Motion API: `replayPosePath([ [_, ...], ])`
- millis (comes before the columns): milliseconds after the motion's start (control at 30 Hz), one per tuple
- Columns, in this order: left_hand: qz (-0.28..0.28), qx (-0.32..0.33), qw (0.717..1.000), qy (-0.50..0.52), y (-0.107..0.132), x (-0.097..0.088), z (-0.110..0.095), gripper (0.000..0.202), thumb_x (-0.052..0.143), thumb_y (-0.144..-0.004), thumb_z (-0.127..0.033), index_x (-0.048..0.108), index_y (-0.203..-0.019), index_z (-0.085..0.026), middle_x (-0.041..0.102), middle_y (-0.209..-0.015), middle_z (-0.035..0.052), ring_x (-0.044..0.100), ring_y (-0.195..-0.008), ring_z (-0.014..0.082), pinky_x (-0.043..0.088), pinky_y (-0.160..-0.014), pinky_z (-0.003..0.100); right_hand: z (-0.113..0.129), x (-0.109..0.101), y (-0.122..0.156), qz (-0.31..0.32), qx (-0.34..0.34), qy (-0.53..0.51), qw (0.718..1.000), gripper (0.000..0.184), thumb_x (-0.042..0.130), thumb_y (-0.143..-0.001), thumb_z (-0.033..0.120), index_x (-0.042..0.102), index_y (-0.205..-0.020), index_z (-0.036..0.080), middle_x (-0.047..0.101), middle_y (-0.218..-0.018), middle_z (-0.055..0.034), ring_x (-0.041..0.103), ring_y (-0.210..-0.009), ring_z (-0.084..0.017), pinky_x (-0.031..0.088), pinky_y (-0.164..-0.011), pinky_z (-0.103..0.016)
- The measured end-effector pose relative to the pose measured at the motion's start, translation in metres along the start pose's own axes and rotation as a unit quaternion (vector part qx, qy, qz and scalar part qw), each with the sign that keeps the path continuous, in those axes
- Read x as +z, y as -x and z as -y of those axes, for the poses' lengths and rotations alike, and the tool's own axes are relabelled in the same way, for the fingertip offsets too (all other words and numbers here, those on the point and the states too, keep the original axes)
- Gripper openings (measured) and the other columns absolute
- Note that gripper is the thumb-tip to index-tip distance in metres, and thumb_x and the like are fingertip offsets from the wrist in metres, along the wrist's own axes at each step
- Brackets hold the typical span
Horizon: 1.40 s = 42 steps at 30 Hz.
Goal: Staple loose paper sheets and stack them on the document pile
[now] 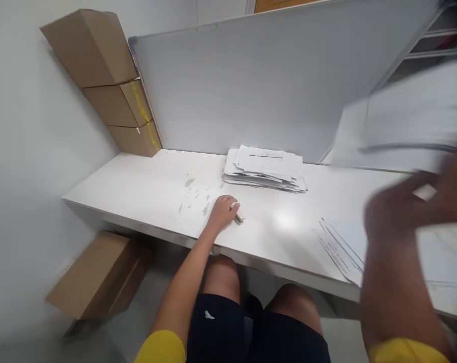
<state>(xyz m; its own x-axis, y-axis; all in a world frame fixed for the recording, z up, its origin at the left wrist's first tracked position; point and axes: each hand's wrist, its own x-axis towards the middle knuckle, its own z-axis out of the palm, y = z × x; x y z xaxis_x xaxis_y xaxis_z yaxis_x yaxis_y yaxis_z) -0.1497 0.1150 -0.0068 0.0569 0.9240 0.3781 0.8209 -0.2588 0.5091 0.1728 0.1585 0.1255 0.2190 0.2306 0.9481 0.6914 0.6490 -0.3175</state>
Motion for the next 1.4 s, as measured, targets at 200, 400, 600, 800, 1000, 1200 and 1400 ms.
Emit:
replayPosePath([
  [200, -0.046, -0.053, 0.994, -0.089, -0.003, 0.006, -0.004, 0.026, 0.044, -0.1, -0.031, 0.065, -0.098, -0.017, 0.065, -0.102, 0.0155, 0.057, -0.108, 0.0302, 0.045, -0.099, 0.048, -0.008, 0.181, 0.033, 0.343, 0.043, -0.059, 0.937, 0.05, 0.032, -0.106, 0.033, 0.063, -0.125, -0.001, 0.058, -0.139, -0.0245, 0.049, -0.139, -0.025, 0.022, -0.122, -0.05],
  [400, -0.034, -0.066, 0.993, -0.097, -0.005, 0.004, -0.001, 0.026, 0.044, -0.101, -0.032, 0.065, -0.099, -0.017, 0.064, -0.105, 0.0155, 0.057, -0.11, 0.0291, 0.045, -0.098, 0.045, -0.012, 0.195, 0.062, 0.436, 0.186, -0.052, 0.879, 0.07, 0.043, -0.092, 0.049, 0.057, -0.124, -0.012, 0.046, -0.143, -0.0376, 0.043, -0.142, -0.028, 0.025, -0.117, -0.051],
  [600, -0.017, -0.054, 0.995, -0.086, -0.011, 0.0, 0.007, 0.032, 0.035, -0.103, -0.031, 0.063, -0.106, -0.017, 0.066, -0.113, 0.017, 0.056, -0.115, 0.0292, 0.04, -0.105, 0.048, 0.025, 0.022, 0.09, 0.431, 0.119, -0.117, 0.887, 0.055, 0.049, -0.096, 0.052, 0.059, -0.138, 0.017, 0.05, -0.15, -0.0128, 0.047, -0.14, -0.026, 0.033, -0.116, -0.05],
  [800, -0.037, -0.054, 0.992, -0.106, -0.019, 0.001, 0.007, 0.035, 0.036, -0.102, -0.032, 0.062, -0.113, -0.012, 0.065, -0.117, 0.0205, 0.054, -0.121, 0.0316, 0.038, -0.109, 0.049, 0.12, -0.2, 0.317, 0.509, 0.325, 0.092, 0.792, 0.061, 0.047, -0.09, 0.052, 0.053, -0.145, 0.025, 0.04, -0.157, -0.0125, 0.028, -0.15, -0.036, 0.026, -0.118, -0.067],
  [1000, -0.039, -0.048, 0.994, -0.086, -0.028, -0.003, 0.008, 0.035, 0.034, -0.1, -0.032, 0.062, -0.113, -0.015, 0.066, -0.119, 0.0188, 0.053, -0.123, 0.0321, 0.033, -0.113, 0.053, 0.074, -0.184, 0.351, 0.478, 0.549, 0.048, 0.684, 0.087, 0.059, -0.081, 0.06, 0.039, -0.153, 0.015, 0.028, -0.162, -0.0177, 0.022, -0.152, -0.034, 0.021, -0.123, -0.054],
  [1200, -0.008, -0.061, 0.994, -0.086, -0.033, -0.008, 0.006, 0.041, 0.033, -0.099, -0.032, 0.061, -0.119, -0.011, 0.063, -0.125, 0.0207, 0.051, -0.127, 0.0313, 0.033, -0.116, 0.049, 0.017, -0.099, 0.295, 0.443, 0.667, -0.139, 0.582, 0.073, 0.028, -0.098, 0.062, 0.059, -0.136, 0.008, 0.062, -0.137, -0.0179, 0.056, -0.131, -0.026, 0.041, -0.115, -0.039],
  [1400, -0.026, -0.093, 0.994, -0.047, -0.031, -0.011, 0.016, 0.044, 0.035, -0.096, -0.039, 0.062, -0.121, -0.016, 0.063, -0.124, 0.0181, 0.051, -0.13, 0.0341, 0.037, -0.115, 0.053, 0.054, -0.125, 0.314, 0.446, 0.646, -0.123, 0.607, 0.078, 0.042, -0.094, 0.064, 0.04, -0.154, 0.014, 0.036, -0.16, -0.0128, 0.033, -0.149, -0.024, 0.025, -0.124, -0.038],
])
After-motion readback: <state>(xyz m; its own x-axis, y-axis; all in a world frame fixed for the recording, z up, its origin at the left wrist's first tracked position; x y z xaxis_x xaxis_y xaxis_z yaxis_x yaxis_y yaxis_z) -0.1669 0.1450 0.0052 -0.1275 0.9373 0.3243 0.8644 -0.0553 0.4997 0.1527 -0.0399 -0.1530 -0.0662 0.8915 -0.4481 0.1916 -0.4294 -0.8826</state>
